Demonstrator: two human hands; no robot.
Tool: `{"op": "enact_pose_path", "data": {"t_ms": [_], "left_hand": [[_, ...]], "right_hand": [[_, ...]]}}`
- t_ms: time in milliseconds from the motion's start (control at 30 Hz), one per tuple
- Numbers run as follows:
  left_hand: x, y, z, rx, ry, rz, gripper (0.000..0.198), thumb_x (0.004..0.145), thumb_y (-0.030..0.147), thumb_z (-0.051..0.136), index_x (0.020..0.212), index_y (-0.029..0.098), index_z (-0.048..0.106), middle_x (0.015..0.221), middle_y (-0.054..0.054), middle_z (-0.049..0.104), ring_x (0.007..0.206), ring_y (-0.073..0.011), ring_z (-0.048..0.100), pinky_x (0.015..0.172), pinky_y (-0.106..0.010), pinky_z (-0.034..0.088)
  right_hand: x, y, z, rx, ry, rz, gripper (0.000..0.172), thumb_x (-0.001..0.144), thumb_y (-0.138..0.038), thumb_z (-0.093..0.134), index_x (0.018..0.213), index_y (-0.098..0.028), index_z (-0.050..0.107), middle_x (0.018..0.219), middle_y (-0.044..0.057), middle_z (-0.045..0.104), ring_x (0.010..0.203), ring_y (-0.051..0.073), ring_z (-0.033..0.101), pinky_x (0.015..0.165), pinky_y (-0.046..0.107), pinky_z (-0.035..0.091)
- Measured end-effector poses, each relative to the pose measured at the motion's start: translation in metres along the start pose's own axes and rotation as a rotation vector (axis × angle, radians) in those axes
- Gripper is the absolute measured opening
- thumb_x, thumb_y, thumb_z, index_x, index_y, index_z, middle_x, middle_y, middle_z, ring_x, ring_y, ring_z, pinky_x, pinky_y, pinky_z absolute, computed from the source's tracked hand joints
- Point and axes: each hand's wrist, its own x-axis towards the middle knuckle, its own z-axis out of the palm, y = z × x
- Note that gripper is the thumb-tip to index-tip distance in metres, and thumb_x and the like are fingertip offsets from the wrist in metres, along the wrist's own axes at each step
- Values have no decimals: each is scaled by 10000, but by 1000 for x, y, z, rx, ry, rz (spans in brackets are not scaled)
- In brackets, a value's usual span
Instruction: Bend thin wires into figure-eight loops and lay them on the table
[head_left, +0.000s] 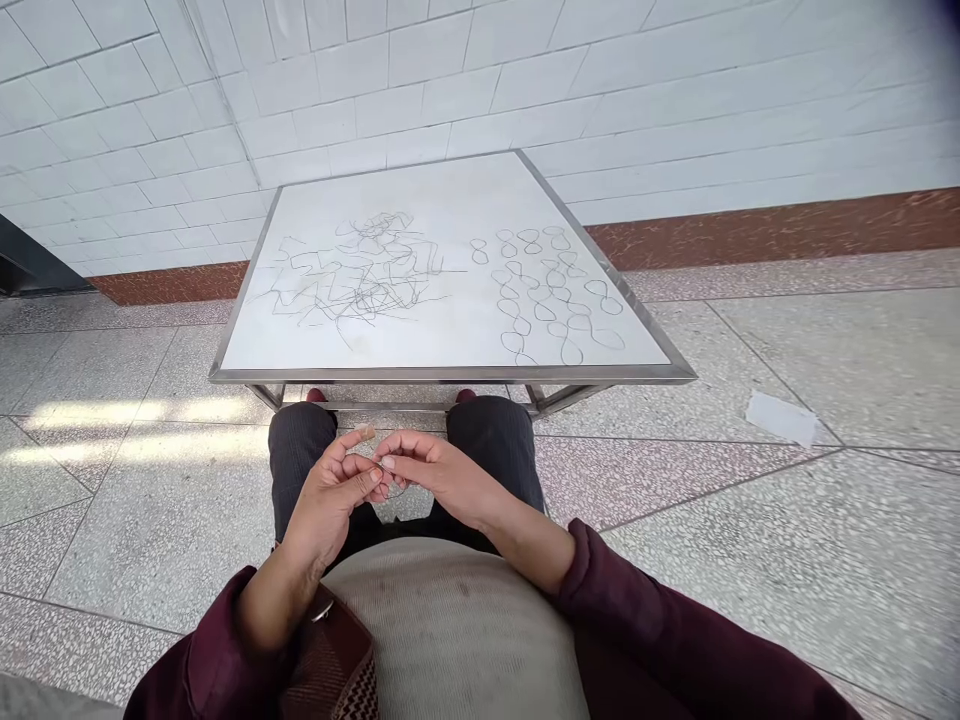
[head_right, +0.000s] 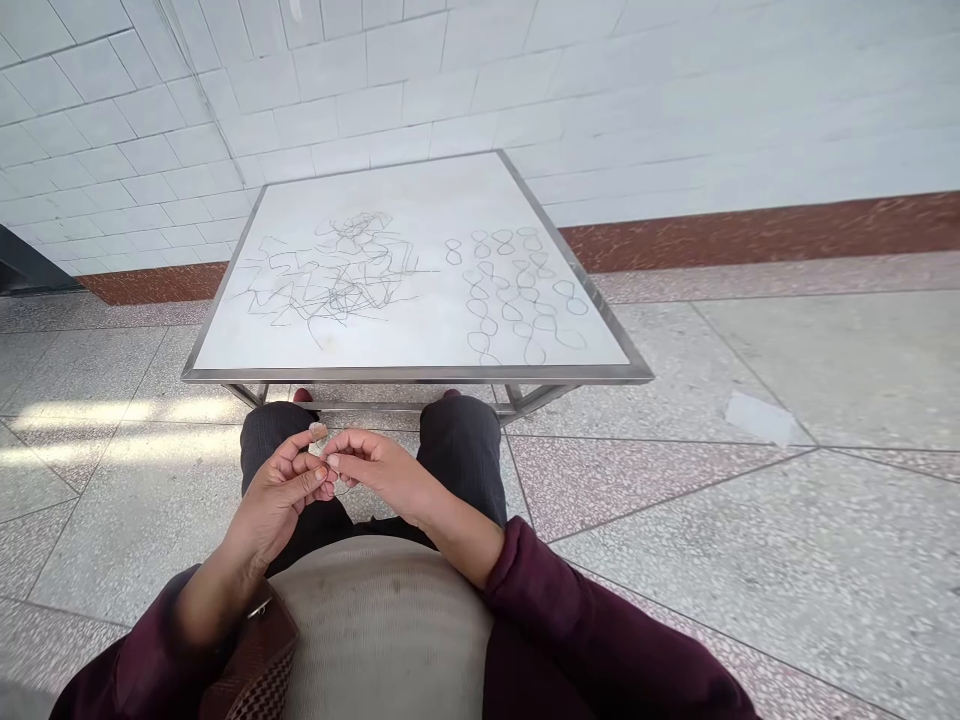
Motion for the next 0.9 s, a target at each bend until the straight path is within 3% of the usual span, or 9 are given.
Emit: {"op": "enact_pose_path", "data": {"t_ms": [333,467,700,900], "left_hand": [[0,1,-1,-23,-31,-21,500,765,273,802,1218,195,607,787,4,675,716,-114,622,748,-272,487],[1,0,-2,-38,-40,-21,498,789,288,782,1245,199,603,813,-6,679,753,-124,631,786,-287,484],[1,-6,-1,-33,-114,70,504,815,262,762,1290,241,595,805,16,656,810,-118,618,852,-280,440],[5,-15,1,-54,-69,131,525,812,230,764,1305,246,584,818,20,665,854,-121,609,892,-288,417]], "right_hand": [[-1,-6,6,-22,54,-46,231,844,-408,683,864,-187,620,715,-3,656,691,147,596,706,314,446],[0,-8,6,-77,144,-74,215,835,-398,680,837,-190,627,707,-15,621,651,127,537,658,294,430],[2,-6,8,-37,236,-73,230,814,-425,684,824,-205,617,698,-21,580,616,123,508,598,283,440],[4,-4,7,19,233,-70,224,844,-421,658,856,-206,595,684,-28,593,634,126,548,616,283,447]]}}
